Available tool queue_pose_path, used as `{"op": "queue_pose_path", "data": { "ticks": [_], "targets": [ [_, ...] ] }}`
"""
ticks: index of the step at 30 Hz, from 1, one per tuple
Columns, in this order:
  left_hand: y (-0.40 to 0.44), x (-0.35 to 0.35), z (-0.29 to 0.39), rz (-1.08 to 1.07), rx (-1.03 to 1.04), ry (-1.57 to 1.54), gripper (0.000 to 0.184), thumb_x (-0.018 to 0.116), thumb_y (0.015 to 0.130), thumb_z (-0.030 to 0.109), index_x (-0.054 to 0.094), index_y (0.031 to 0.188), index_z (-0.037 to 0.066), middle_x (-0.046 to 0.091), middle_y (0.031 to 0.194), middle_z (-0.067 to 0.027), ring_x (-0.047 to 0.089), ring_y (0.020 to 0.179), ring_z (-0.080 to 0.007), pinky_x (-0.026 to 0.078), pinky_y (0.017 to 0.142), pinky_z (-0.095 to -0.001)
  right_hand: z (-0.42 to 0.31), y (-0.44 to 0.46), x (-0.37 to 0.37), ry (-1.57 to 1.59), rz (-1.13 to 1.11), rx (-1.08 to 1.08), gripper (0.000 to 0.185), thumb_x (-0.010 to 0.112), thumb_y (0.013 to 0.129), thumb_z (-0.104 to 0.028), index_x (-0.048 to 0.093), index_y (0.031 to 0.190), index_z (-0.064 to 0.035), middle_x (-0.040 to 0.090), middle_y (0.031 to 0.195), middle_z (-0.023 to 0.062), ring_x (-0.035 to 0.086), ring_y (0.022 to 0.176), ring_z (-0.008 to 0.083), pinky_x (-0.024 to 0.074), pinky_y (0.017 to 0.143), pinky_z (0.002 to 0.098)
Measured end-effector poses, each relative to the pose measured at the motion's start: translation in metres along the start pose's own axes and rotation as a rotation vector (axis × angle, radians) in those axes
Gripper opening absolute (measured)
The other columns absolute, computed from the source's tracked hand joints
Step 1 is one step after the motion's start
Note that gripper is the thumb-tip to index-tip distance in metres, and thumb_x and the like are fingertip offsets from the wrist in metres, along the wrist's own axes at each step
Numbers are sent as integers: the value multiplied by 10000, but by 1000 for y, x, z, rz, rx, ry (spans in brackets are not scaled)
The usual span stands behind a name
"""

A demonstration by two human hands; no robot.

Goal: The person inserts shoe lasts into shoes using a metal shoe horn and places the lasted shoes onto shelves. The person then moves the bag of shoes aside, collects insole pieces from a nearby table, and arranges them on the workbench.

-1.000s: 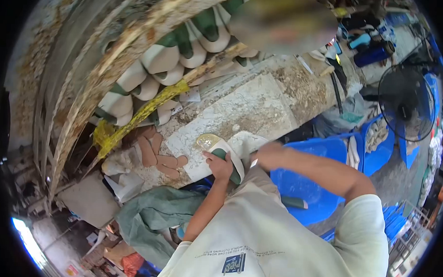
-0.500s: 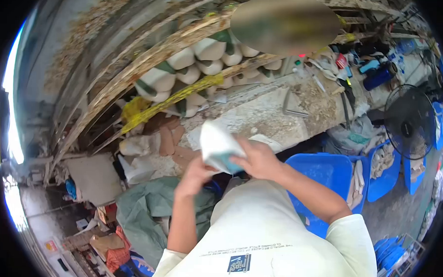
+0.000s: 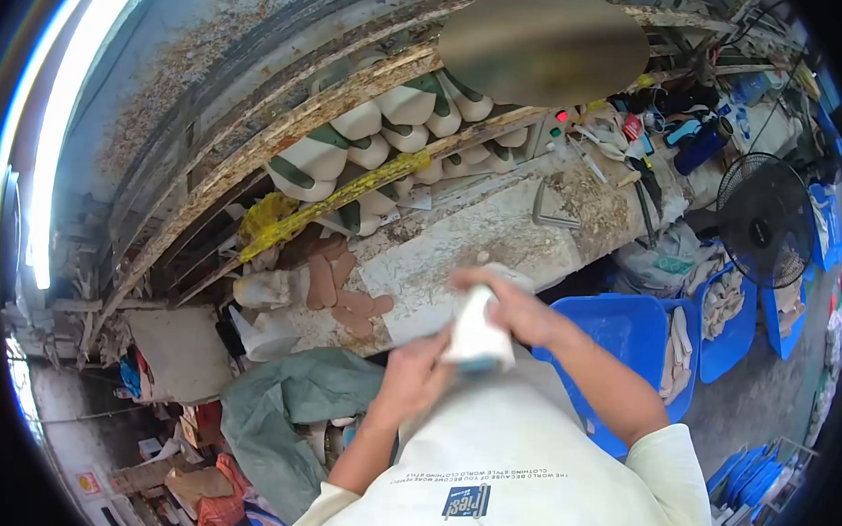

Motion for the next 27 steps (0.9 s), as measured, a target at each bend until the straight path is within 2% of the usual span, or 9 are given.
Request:
{"op": "queue_pose_path", "data": {
  "ticks": [3,5,7,9,11,16,22,24,27],
  "targets": [
    [-28,-14,19,-223,8,-204,727,791,679,364,548,1255,-7,666,874,-174,657,783,-313,514,750,-377,-16,-35,36,-141,-198,69,517,729,728,-408,575,1038,-24,579,1075,105,536,1064,199,419,940,361],
    [-40,-31,5,-177,46,-204,964,886,506,453,535,1280,-3,664,1060,-166,659,910,-282,501,832,-366,-22,-48,53,-358,-187,-30,627,772,701,-426,530,1113,-20,556,1099,120,540,1052,234,422,931,352],
    [-19,-47,30,13,165,-111,1144,860,458,565,446,1342,-32,540,1244,-238,537,1135,-383,416,972,-433,-18,-49,61,-497,-200,-199,858,803,647,-498,446,1235,15,509,1185,178,526,1101,316,414,955,375],
    [-4,-34,33,-46,214,-52,1306,834,397,650,348,1383,-56,393,1370,-274,407,1246,-435,315,1052,-482,-19,-45,61,-486,-253,-230,942,810,620,-517,416,1266,45,483,1230,205,503,1150,328,397,978,383],
    [12,-17,28,-107,331,-122,1354,817,397,674,277,1412,-40,351,1392,-281,373,1265,-447,268,1073,-508,-10,-42,61,-593,-162,-288,845,789,653,-485,467,1211,61,537,1139,211,557,1045,336,441,896,393],
    [14,7,31,72,458,-339,710,846,496,403,610,1029,-3,602,989,-172,602,927,-344,499,815,-414,1,-54,71,-493,-32,-276,545,729,695,-324,566,1062,44,602,965,177,582,875,305,456,765,384],
    [26,13,26,151,412,-322,613,835,496,356,628,955,7,623,906,-135,609,840,-296,488,767,-377,4,-46,54,-398,-48,-227,315,646,776,-312,604,811,-2,607,845,128,579,820,262,441,720,354],
    [25,6,32,183,333,-336,604,830,541,350,639,1000,6,618,934,-135,600,818,-290,488,760,-371,9,-46,53,-273,13,-26,326,641,779,-318,595,828,1,598,845,107,570,825,214,440,735,320],
    [25,-20,31,463,218,-260,659,709,716,447,571,1158,-21,572,1111,-179,568,990,-295,444,886,-394,-36,-34,32,-22,21,-306,438,569,804,-446,582,851,-10,595,868,102,573,895,237,443,820,360]
  ]
}}
Point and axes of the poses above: each hand's wrist, its own y-axis towards the middle knuckle, its own x-axis out of the palm, z = x × y, the point moved 3 cm from there along y, towards the middle knuckle
